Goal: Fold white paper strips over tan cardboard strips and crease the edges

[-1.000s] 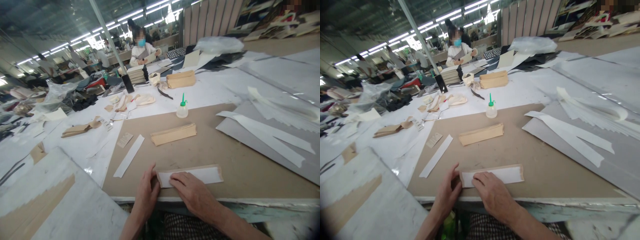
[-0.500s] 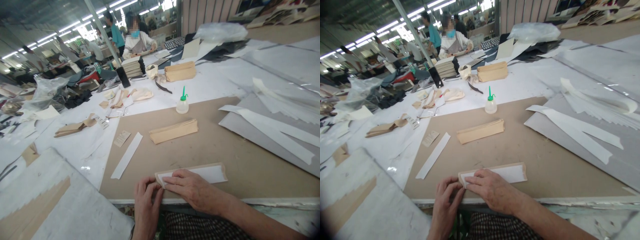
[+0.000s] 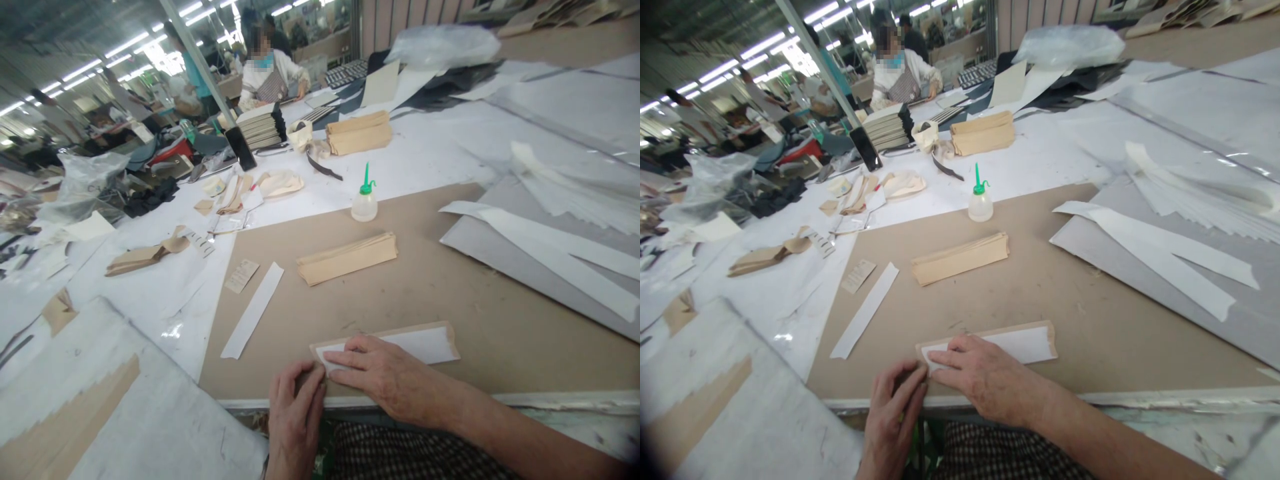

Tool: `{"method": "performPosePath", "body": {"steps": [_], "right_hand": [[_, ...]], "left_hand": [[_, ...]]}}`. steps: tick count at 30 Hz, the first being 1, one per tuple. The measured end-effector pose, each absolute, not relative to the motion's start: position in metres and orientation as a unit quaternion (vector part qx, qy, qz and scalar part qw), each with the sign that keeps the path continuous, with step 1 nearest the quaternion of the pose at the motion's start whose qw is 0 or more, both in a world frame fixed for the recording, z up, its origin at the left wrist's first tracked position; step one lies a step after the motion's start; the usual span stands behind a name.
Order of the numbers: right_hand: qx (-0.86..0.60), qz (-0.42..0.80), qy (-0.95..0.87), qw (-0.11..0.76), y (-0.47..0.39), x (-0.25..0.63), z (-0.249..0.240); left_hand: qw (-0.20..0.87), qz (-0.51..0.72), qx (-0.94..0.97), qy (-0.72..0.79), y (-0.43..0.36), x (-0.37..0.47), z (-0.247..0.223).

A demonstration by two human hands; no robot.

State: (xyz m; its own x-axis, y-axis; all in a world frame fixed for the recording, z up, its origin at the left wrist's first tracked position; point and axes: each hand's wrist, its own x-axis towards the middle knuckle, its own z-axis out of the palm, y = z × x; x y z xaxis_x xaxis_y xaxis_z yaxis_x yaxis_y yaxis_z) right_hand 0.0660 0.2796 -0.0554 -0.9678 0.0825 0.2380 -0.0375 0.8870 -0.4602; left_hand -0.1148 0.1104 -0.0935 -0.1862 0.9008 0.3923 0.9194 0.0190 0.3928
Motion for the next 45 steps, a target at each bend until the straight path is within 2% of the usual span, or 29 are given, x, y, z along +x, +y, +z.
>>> {"method": "performPosePath", "body": {"steps": [11,22,32,38,41,45], "right_hand": [[-0.023,0.261,-0.957,0.122,0.275,0.068,-0.061],[-0.056,0.269,-0.953,0.127,0.27,0.075,-0.07],[-0.071,0.285,-0.948,0.122,0.268,0.075,-0.07],[-0.076,0.284,-0.947,0.133,0.267,0.074,-0.069],[-0.082,0.284,-0.945,0.139,0.267,0.074,-0.068],[-0.086,0.285,-0.945,0.136,0.266,0.074,-0.067]], "left_hand": [[0.044,-0.233,-0.673,-0.701,0.119,-0.116,-0.084],[0.031,-0.12,-0.741,-0.66,0.124,-0.127,-0.066],[-0.036,-0.196,-0.733,-0.65,0.124,-0.126,-0.064],[-0.135,-0.268,-0.685,-0.664,0.124,-0.127,-0.061],[-0.114,-0.297,-0.659,-0.681,0.128,-0.127,-0.064],[-0.043,-0.264,-0.676,-0.687,0.131,-0.126,-0.069]]}}
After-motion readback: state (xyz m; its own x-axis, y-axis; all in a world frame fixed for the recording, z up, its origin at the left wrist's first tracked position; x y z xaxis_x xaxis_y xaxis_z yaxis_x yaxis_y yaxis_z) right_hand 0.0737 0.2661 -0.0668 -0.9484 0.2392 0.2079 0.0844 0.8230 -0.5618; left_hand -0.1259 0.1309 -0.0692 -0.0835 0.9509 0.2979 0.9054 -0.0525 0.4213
